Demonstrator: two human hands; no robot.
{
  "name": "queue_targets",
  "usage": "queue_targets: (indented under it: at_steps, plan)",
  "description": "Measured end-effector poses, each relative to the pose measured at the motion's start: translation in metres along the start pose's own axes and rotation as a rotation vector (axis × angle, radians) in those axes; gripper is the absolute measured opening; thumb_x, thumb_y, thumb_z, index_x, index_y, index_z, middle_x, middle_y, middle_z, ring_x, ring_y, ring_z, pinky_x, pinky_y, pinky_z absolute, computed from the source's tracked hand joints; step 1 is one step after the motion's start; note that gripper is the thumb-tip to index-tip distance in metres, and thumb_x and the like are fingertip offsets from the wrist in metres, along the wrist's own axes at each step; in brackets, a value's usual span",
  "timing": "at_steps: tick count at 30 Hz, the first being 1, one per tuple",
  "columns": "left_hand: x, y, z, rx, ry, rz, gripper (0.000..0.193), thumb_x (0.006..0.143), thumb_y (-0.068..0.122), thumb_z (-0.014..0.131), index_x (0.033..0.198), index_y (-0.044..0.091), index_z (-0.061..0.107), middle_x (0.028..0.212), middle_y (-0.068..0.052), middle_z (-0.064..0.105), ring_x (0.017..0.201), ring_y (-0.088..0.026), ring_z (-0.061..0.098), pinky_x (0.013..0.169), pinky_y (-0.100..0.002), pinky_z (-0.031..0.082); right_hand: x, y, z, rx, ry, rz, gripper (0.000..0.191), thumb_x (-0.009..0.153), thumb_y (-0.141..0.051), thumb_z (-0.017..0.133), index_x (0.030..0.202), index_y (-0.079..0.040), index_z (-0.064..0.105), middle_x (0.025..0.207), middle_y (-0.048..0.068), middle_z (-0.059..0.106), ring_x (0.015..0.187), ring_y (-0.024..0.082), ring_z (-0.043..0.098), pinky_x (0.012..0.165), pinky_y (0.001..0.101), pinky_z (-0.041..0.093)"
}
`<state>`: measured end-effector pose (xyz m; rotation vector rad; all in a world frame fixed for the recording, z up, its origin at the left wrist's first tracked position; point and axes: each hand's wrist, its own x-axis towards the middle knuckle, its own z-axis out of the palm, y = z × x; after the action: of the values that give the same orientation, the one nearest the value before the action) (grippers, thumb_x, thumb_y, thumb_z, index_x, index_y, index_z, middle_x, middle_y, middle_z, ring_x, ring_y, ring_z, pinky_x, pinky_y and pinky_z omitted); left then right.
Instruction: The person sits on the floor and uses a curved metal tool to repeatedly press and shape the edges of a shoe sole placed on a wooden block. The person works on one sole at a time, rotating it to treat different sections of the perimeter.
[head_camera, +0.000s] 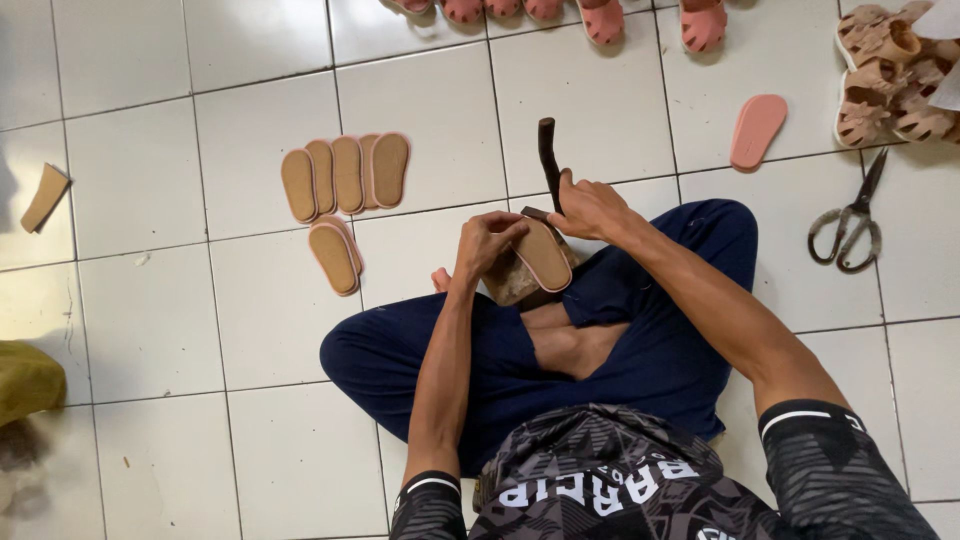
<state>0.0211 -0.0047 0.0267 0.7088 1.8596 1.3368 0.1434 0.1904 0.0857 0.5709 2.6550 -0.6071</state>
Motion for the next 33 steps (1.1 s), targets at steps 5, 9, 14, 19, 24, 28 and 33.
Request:
queue_targets:
  at_steps: [5, 9, 14, 19, 24, 28, 33]
  plan:
    - [-0.002, 0.006, 0.0, 0.01, 0.029, -0.013, 0.029, 0.083, 0.023, 0.084, 0.104, 0.002, 0.081, 0.088, -0.01, 0.08, 0.078, -0.013, 0.074, 0.073, -0.027, 0.06, -0.001, 0.0, -0.002, -0.059, 0.051, -0.052, 0.087, 0.09, -0.04, 0.067, 0.142, 0.022, 0.033, 0.086, 0.033, 0.068, 0.08, 0.048, 0.069, 0.07, 0.0519, 0.057]
    - [-0.001, 0.009, 0.0, 0.004, 0.031, -0.041, 0.029, 0.083, 0.023, 0.084, 0.103, 0.002, 0.081, 0.086, -0.01, 0.08, 0.075, -0.014, 0.072, 0.069, -0.027, 0.059, 0.0, -0.002, -0.007, -0.062, -0.022, -0.009, 0.088, 0.091, -0.039, 0.066, 0.144, 0.021, 0.031, 0.085, 0.031, 0.069, 0.078, 0.046, 0.07, 0.069, 0.0506, 0.057]
    - [0.0, 0.006, -0.001, -0.022, 0.026, 0.007, 0.028, 0.083, 0.022, 0.084, 0.102, 0.001, 0.08, 0.088, -0.009, 0.08, 0.078, -0.013, 0.075, 0.073, -0.026, 0.061, 0.001, -0.002, -0.009, -0.095, -0.038, -0.037, 0.086, 0.091, -0.038, 0.065, 0.144, 0.02, 0.032, 0.077, 0.028, 0.069, 0.071, 0.043, 0.07, 0.064, 0.0494, 0.058]
    - [0.0, 0.003, -0.002, -0.047, 0.014, -0.002, 0.028, 0.082, 0.02, 0.085, 0.101, 0.0, 0.08, 0.09, -0.012, 0.08, 0.08, -0.015, 0.075, 0.075, -0.027, 0.061, -0.008, 0.008, 0.0, -0.072, 0.113, -0.158, 0.077, 0.091, -0.038, 0.067, 0.136, 0.017, 0.037, 0.064, 0.023, 0.066, 0.06, 0.044, 0.067, 0.056, 0.0514, 0.055]
    - [0.001, 0.001, -0.004, -0.028, -0.008, 0.034, 0.034, 0.084, 0.023, 0.083, 0.107, -0.001, 0.078, 0.094, -0.013, 0.081, 0.086, -0.017, 0.077, 0.079, -0.028, 0.061, -0.007, 0.014, 0.002, -0.111, 0.086, -0.183, 0.069, 0.094, -0.037, 0.065, 0.135, 0.011, 0.039, 0.064, 0.022, 0.067, 0.059, 0.044, 0.067, 0.057, 0.0516, 0.055]
    - [-0.001, -0.001, -0.007, 0.042, -0.057, -0.008, 0.047, 0.087, 0.029, 0.08, 0.123, 0.002, 0.068, 0.098, -0.014, 0.078, 0.088, -0.019, 0.076, 0.077, -0.03, 0.06, -0.007, 0.013, 0.0, -0.01, 0.123, -0.079, 0.075, 0.093, -0.037, 0.067, 0.134, 0.018, 0.037, 0.068, 0.024, 0.069, 0.063, 0.044, 0.069, 0.059, 0.0513, 0.056]
    - [-0.002, -0.001, -0.004, 0.016, -0.054, 0.067, 0.038, 0.091, 0.03, 0.077, 0.114, -0.001, 0.076, 0.097, -0.014, 0.08, 0.089, -0.018, 0.076, 0.081, -0.03, 0.061, -0.005, 0.005, 0.001, -0.031, 0.092, -0.053, 0.082, 0.091, -0.037, 0.066, 0.141, 0.021, 0.035, 0.073, 0.028, 0.069, 0.069, 0.045, 0.07, 0.065, 0.0517, 0.057]
